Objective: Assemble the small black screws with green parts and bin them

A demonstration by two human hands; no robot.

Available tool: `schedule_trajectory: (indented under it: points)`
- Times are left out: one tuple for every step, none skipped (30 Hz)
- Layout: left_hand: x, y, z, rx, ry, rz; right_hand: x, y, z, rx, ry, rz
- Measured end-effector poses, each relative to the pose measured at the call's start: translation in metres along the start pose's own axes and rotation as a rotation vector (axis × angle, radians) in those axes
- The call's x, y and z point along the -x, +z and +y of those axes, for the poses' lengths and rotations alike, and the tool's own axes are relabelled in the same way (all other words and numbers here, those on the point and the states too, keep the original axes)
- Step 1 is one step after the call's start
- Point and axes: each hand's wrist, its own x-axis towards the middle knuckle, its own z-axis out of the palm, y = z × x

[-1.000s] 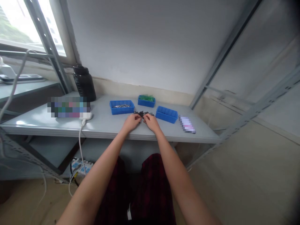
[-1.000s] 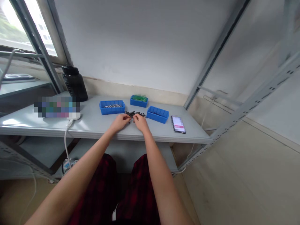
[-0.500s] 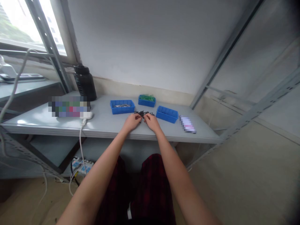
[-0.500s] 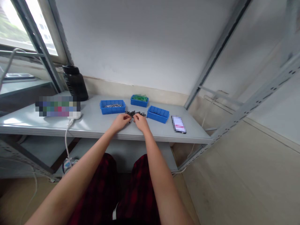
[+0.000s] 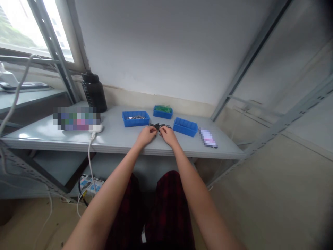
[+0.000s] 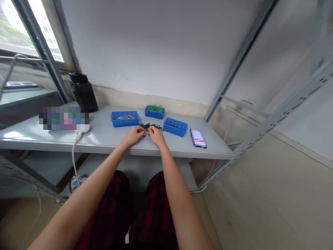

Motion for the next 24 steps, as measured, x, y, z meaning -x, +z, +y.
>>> schedule_trajectory:
  points:
    - [0.0,-0.0001,0.0,0.001,0.002,0.0,-0.0001,0.0002,0.0002,-0.002,-0.002,0.001]
    - [0.0,-0.0002,0.0001,0.002,0.003,0.0,-0.0002,0.0003,0.0003,-0.003,-0.003,0.002]
    - [0.0,-0.0002,0.0001,0.003,0.004,0.0,-0.0002,0.0004,0.0003,-0.005,-0.002,0.002]
    - [0.0,-0.0002,0.0001,0.004,0.005,0.0,-0.0003,0.0004,0.0004,-0.005,-0.002,0.002]
    - [0.0,-0.0002,0.0001,0.005,0.004,0.0,-0.0004,0.0004,0.0005,-0.004,-0.001,0.001]
    - [-0.0001,0.0,0.0,0.005,0.002,0.0,-0.0004,0.0003,0.0005,-0.004,0.001,0.001]
    - [-0.0001,0.0002,-0.0002,0.005,0.001,0.002,-0.0005,0.0002,0.0007,-0.003,0.002,0.001]
    - [-0.0002,0.0004,-0.0005,0.004,-0.001,0.002,-0.0006,0.0002,0.0009,-0.003,0.002,0.0]
    - [-0.0003,0.0007,-0.0007,0.004,-0.003,0.002,-0.0006,0.0001,0.0011,-0.003,0.003,-0.001]
    - [-0.0005,0.0009,-0.0011,0.005,-0.004,0.002,-0.0006,0.0001,0.0012,-0.004,0.003,-0.001]
    - [-0.0006,0.0011,-0.0013,0.005,-0.004,0.002,-0.0005,0.0001,0.0013,-0.004,0.004,-0.001]
    - [-0.0007,0.0013,-0.0015,0.004,-0.004,0.003,-0.0004,0.0001,0.0012,-0.004,0.004,-0.001]
    - [-0.0008,0.0014,-0.0016,0.004,-0.003,0.003,-0.0002,0.0001,0.001,-0.004,0.004,0.0]
    - [-0.0008,0.0014,-0.0016,0.003,-0.003,0.004,0.0,0.0,0.0007,-0.003,0.004,0.0]
    - [-0.0008,0.0013,-0.0015,0.003,-0.001,0.006,0.0002,0.0,0.0003,-0.002,0.003,0.001]
    - [-0.0008,0.0012,-0.0014,0.002,0.0,0.007,0.0003,-0.0001,-0.0001,-0.001,0.003,0.001]
    - [-0.0007,0.001,-0.0012,0.001,0.001,0.006,0.0004,-0.0002,-0.0005,0.001,0.004,0.001]
    - [-0.0006,0.0008,-0.0009,0.002,0.004,0.004,0.0005,-0.0003,-0.0009,0.003,0.004,0.001]
    - [-0.0005,0.0005,-0.0007,0.002,0.007,0.002,0.0004,-0.0004,-0.0011,0.004,0.004,0.001]
    - [-0.0003,0.0003,-0.0005,0.002,0.008,-0.001,0.0004,-0.0004,-0.0011,0.006,0.003,0.001]
    - [-0.0002,0.0001,-0.0003,0.002,0.009,-0.003,0.0002,-0.0004,-0.0011,0.007,0.003,0.001]
    - [-0.0001,0.0,-0.0001,0.002,0.009,-0.005,0.0001,-0.0003,-0.0008,0.008,0.003,0.003]
    - [0.0,-0.0002,0.0001,0.002,0.009,-0.006,-0.0001,-0.0002,-0.0005,0.008,0.003,0.004]
    - [0.0001,-0.0003,0.0003,0.002,0.007,-0.007,-0.0002,-0.0001,-0.0002,0.008,0.004,0.005]
